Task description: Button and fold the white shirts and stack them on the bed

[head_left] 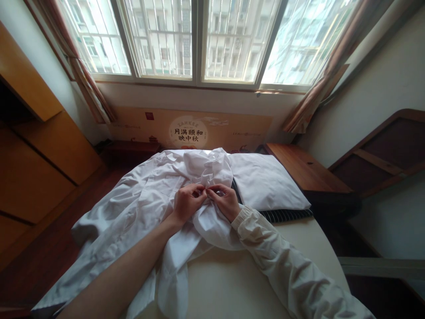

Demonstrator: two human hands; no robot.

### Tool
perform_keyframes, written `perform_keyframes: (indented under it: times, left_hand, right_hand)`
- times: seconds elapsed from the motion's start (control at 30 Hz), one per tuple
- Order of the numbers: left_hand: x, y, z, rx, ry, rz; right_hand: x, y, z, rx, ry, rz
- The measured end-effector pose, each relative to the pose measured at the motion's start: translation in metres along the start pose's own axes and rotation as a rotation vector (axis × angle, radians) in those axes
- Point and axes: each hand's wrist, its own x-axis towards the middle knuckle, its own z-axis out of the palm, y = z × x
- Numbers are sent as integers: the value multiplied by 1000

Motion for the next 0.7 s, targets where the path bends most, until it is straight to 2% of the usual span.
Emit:
perform_keyframes:
  times: [0.27, 0.5, 0.7]
  left_hand:
    - [2, -4, 1, -68, -24, -47]
    - [5, -4, 0, -165, -50, -64]
    - [5, -3, 0, -182, -71, -74]
  right_hand:
    - [0, 2, 1, -45, 22, -34]
    - [-1, -2, -1, -217, 16, -171]
    - [-1, -4, -3, -226, -7, -234]
